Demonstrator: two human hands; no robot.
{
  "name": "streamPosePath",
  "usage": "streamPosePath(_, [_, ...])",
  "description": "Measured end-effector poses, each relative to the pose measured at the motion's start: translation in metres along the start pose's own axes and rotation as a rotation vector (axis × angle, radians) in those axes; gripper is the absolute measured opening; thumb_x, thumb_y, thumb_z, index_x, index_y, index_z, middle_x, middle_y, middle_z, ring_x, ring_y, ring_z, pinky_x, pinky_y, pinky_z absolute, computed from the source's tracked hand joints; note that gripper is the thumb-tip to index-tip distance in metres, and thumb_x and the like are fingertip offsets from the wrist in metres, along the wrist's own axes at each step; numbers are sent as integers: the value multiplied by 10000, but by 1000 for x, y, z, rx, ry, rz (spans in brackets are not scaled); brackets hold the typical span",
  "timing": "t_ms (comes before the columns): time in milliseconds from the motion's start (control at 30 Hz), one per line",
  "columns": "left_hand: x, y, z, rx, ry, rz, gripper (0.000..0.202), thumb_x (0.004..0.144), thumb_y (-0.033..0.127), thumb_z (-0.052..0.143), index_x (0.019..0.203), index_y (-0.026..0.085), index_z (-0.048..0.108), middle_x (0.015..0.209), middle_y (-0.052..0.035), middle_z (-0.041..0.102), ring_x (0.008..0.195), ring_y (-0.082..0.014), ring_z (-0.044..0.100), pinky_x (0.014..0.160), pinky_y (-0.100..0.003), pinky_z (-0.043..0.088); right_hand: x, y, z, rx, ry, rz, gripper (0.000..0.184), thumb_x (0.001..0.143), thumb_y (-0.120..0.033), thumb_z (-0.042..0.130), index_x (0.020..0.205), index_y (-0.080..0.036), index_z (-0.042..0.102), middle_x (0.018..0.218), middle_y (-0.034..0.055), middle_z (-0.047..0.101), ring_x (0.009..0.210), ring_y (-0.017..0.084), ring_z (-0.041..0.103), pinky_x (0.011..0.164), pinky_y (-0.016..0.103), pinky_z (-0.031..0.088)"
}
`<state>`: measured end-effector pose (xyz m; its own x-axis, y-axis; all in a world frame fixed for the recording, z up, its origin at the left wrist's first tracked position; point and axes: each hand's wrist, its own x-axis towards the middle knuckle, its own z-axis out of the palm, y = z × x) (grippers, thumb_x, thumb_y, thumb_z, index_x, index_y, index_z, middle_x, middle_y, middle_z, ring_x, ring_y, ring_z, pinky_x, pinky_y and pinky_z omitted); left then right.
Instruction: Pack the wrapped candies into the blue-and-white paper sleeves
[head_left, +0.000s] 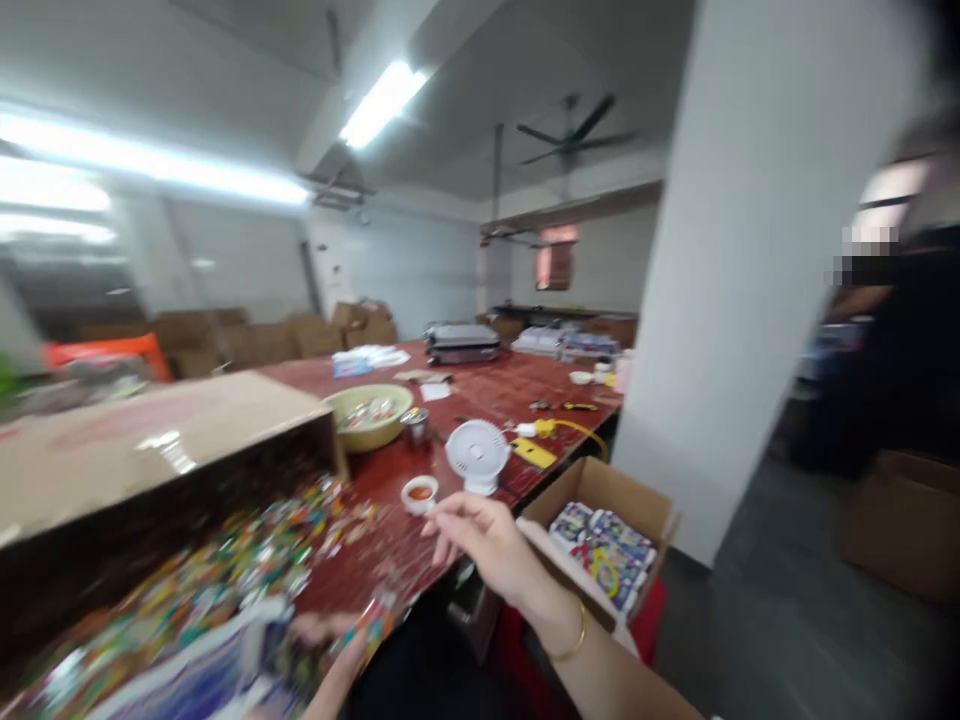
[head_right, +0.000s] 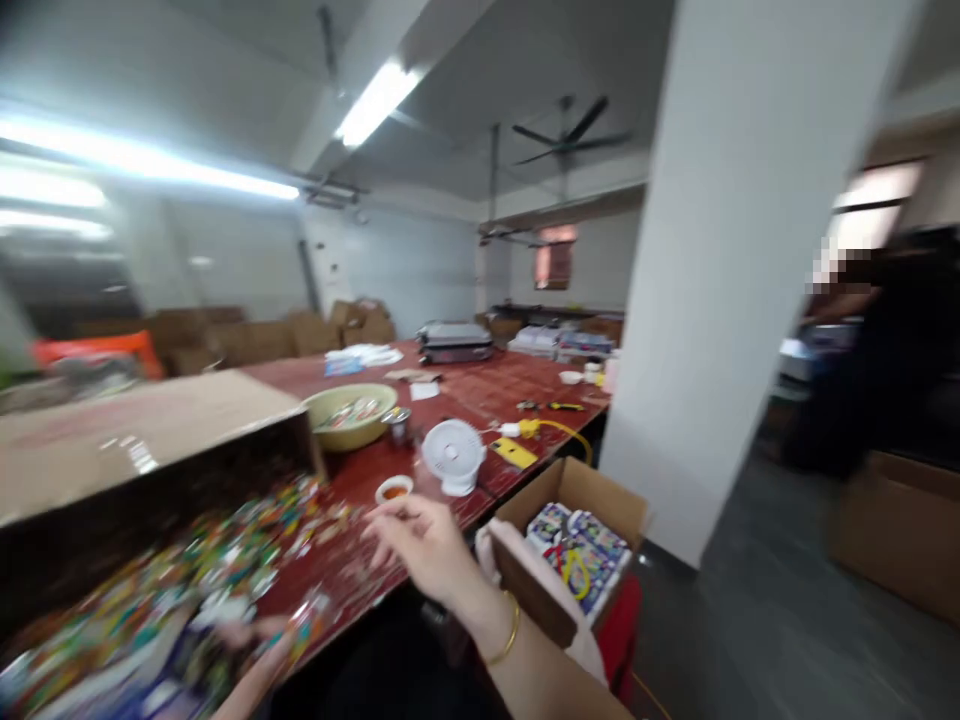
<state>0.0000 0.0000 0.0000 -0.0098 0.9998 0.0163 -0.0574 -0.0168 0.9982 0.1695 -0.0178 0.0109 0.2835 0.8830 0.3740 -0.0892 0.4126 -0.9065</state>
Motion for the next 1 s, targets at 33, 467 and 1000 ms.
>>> streamPosePath(33, [3, -9, -9, -5, 16, -24, 287, 720, 444, 681, 887, 231, 585, 953, -13, 654, 776, -208, 623, 643, -341, 530, 3, 23, 4, 11, 14, 70, 273, 753, -429, 667, 806, -161, 678, 724, 42, 681, 496, 109, 576, 480, 222, 438])
streamPosePath(467, [18, -67, -27, -257, -172, 5, 356, 659, 276, 742, 826, 203, 436, 790, 3, 664, 741, -147, 633, 702, -262, 488, -5, 81, 34, 39, -165, 331, 293, 699, -403, 743, 851, -156, 702, 585, -11, 623, 467, 96, 518, 492, 228, 408])
streamPosePath(1000, [23, -78, -22, -263, -131, -1, 435, 607, 346, 775, 817, 207, 421, 762, 12, 662, 626, -122, 611, 567, -217, 466, -9, 91, 35, 15, -175, 370, 279, 691, -426, 748, 716, -157, 677, 463, -39, 553, 408, 83, 430, 444, 227, 311])
